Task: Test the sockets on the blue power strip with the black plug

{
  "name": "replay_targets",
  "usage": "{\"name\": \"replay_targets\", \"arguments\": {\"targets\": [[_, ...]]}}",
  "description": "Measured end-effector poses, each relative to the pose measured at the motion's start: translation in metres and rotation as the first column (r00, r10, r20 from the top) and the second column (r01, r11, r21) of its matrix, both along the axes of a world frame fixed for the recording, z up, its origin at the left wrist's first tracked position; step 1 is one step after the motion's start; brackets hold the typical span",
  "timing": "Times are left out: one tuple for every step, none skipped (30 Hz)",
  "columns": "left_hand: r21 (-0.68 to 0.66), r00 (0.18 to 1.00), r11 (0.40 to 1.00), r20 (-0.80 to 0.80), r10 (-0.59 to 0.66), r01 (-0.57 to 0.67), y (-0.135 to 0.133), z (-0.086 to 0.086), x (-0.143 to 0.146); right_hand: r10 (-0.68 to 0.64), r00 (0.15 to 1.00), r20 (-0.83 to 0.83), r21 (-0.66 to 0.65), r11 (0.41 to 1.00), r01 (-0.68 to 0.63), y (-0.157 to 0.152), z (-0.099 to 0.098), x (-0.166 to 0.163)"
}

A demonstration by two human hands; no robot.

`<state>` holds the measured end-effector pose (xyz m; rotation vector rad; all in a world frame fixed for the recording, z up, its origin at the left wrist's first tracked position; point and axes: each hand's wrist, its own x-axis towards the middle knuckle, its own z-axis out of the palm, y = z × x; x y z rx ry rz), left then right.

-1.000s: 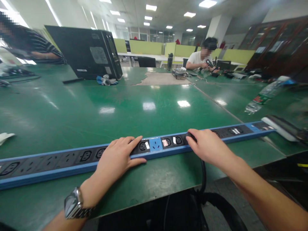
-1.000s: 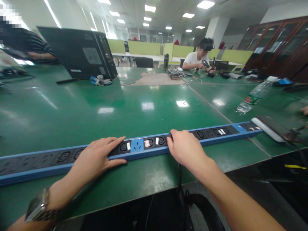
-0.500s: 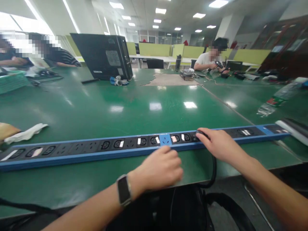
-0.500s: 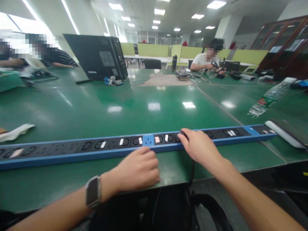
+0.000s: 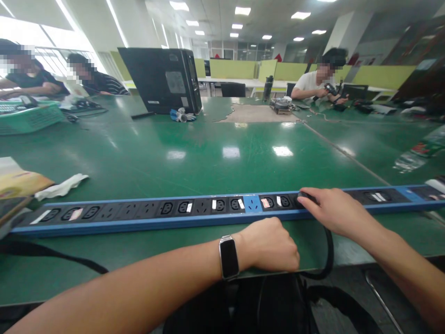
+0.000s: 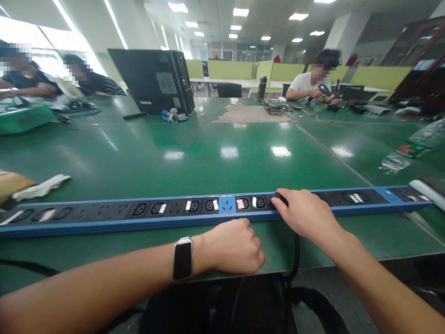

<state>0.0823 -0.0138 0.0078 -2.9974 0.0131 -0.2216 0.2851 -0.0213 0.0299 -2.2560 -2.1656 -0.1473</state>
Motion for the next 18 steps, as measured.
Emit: {"name": "replay_targets", "arguments": {"targets": [[0.026, 1.0, 1.0, 0.029, 0.007, -0.008, 0.002, -0.001, -0.001, -0.003, 1.0, 0.013, -0.006, 1.0, 0.003, 0.0, -0.001, -0.001], [0.058, 0.997, 0.998, 0.071, 0.025, -0.029, 0.005, -0.002, -0.002, -0.006, 1.0, 0.023, -0.011, 1.0, 0.006, 0.0, -0.002, -0.002], [0.091, 0.992, 0.994, 0.117, 0.052, -0.063, 0.007, -0.003, -0.003, -0.008, 1.0, 0.028, -0.015, 1.0, 0.008, 0.001, -0.004, -0.003], [0.12, 0.983, 0.987, 0.162, 0.088, -0.108, 0.01, -0.003, -0.005, -0.005, 1.0, 0.023, -0.018, 1.0, 0.006, 0.002, -0.005, -0.004], [0.143, 0.972, 0.977, 0.199, 0.129, -0.159, 0.012, -0.004, -0.006, 0.0, 1.0, 0.01, -0.018, 1.0, 0.0, 0.004, -0.007, -0.006], [0.16, 0.962, 0.967, 0.218, 0.161, -0.198, 0.014, -0.005, -0.008, 0.002, 1.0, -0.005, -0.013, 1.0, -0.002, 0.004, -0.008, -0.008], [0.172, 0.959, 0.961, 0.221, 0.176, -0.216, 0.015, -0.006, -0.009, 0.0, 1.0, -0.021, -0.006, 1.0, 0.0, 0.004, -0.008, -0.01], [0.176, 0.96, 0.959, 0.21, 0.183, -0.221, 0.017, -0.006, -0.011, -0.002, 0.999, -0.041, 0.008, 1.0, 0.002, 0.002, -0.006, -0.011], [0.169, 0.962, 0.959, 0.195, 0.193, -0.227, 0.018, -0.007, -0.012, 0.0, 0.997, -0.071, 0.035, 0.999, 0.002, -0.002, -0.003, -0.011], [0.149, 0.957, 0.955, 0.183, 0.227, -0.255, 0.019, -0.008, -0.014, 0.004, 0.993, -0.12, 0.09, 0.996, 0.007, -0.007, 0.003, -0.01], [0.116, 0.94, 0.942, 0.176, 0.294, -0.316, 0.02, -0.008, -0.015, 0.006, 0.981, -0.193, 0.175, 0.984, 0.028, -0.015, 0.011, -0.006], [0.071, 0.906, 0.912, 0.169, 0.387, -0.403, 0.022, -0.009, -0.017, 0.002, 0.96, -0.279, 0.288, 0.954, 0.081, -0.023, 0.019, 0.001], [0.022, 0.859, 0.868, 0.159, 0.487, -0.496, 0.023, -0.009, -0.018, -0.008, 0.932, -0.363, 0.399, 0.902, 0.163, -0.031, 0.028, 0.011], [-0.022, 0.808, 0.818, 0.144, 0.572, -0.575, 0.025, -0.009, -0.02, -0.027, 0.904, -0.428, 0.473, 0.845, 0.249, -0.039, 0.036, 0.025], [-0.055, 0.768, 0.777, 0.125, 0.629, -0.627, 0.026, -0.01, -0.021, -0.063, 0.881, -0.469, 0.501, 0.803, 0.323, -0.046, 0.042, 0.042], [-0.076, 0.746, 0.754, 0.106, 0.657, -0.653, 0.027, -0.009, -0.021, -0.103, 0.875, -0.473, 0.468, 0.812, 0.348, -0.049, 0.044, 0.061], [-0.088, 0.743, 0.748, 0.091, 0.664, -0.658, 0.028, -0.009, -0.022, -0.138, 0.884, -0.448, 0.374, 0.869, 0.325, -0.051, 0.044, 0.081], [-0.096, 0.746, 0.75, 0.084, 0.661, -0.654, 0.028, -0.009, -0.022, -0.181, 0.893, -0.412, 0.257, 0.917, 0.304, -0.049, 0.04, 0.101]]}}
